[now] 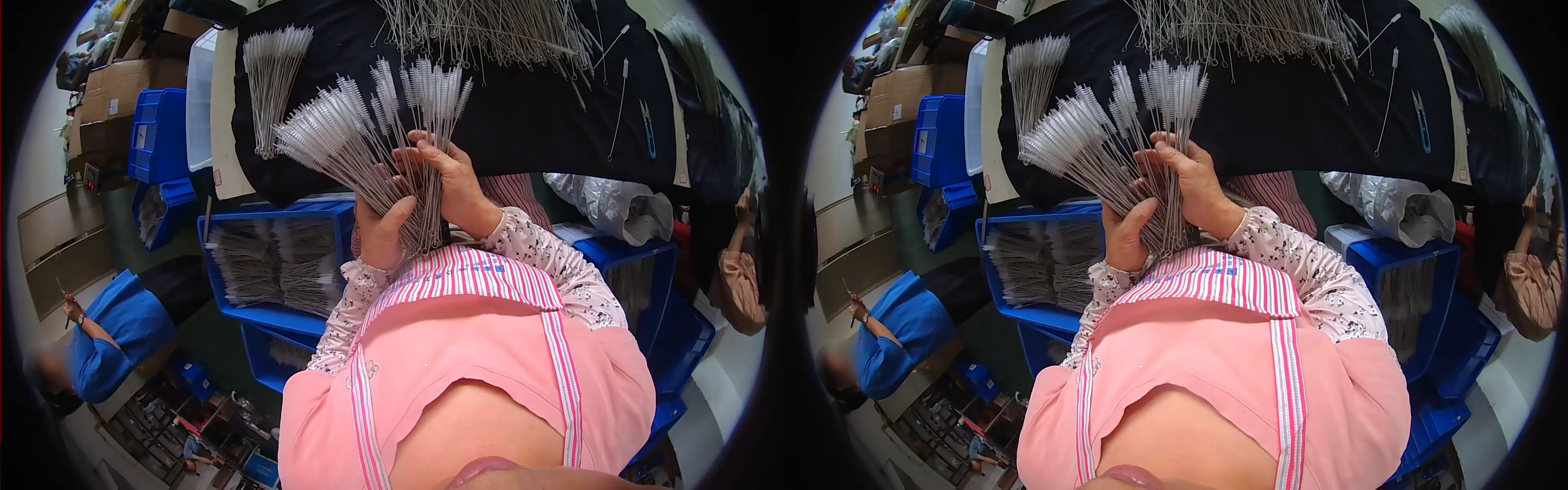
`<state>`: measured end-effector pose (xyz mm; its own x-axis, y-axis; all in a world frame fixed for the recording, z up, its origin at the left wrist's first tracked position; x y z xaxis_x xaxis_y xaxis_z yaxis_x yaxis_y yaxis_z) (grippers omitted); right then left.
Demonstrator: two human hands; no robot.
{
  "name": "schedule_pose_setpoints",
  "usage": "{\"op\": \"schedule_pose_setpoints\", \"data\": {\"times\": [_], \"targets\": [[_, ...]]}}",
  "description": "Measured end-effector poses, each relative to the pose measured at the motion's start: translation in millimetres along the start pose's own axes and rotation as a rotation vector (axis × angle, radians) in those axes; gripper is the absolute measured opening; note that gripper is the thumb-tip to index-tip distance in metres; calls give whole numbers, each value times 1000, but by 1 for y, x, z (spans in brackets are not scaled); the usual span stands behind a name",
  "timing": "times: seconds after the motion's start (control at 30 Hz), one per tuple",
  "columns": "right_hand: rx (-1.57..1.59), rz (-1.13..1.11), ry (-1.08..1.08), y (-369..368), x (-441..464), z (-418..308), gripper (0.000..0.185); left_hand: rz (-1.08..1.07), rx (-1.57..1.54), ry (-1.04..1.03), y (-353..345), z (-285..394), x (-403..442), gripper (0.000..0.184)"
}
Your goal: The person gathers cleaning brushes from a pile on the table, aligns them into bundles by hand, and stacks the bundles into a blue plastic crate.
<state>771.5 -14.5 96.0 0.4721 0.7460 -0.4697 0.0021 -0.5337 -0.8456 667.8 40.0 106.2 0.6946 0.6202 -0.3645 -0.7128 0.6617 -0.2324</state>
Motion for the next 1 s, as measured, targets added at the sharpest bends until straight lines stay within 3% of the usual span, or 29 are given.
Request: {"op": "schedule_pose_setpoints", "data": {"times": [0.33,0.53,0.73,1.0], "targets": [[4,26,-53,12,-3,3,18,-56,-146,109,-10,0,-14,56],[-130,10,-41,7,0,1,23,-70,-18,71,-10,-1,-7,58],[-9,32,-76,6,-2,5,26,-20,-133,88,-10,1,-13,53],[-152,-35,-55,-1,-1,5,26,-22,-114,97,-3,-4,-10,46]]}}
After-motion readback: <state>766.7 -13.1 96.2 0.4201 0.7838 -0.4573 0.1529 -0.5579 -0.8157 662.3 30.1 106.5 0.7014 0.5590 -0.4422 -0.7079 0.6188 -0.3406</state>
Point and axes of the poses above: each hand's wrist, its own x-axis towards the middle knuckle, its own y-axis out of the back of the hand, z = x × y, the point moved 10 cm from there along x, towards the middle knuckle, and after that the axes turned 10 degrees about x, right-handed, at the moved point
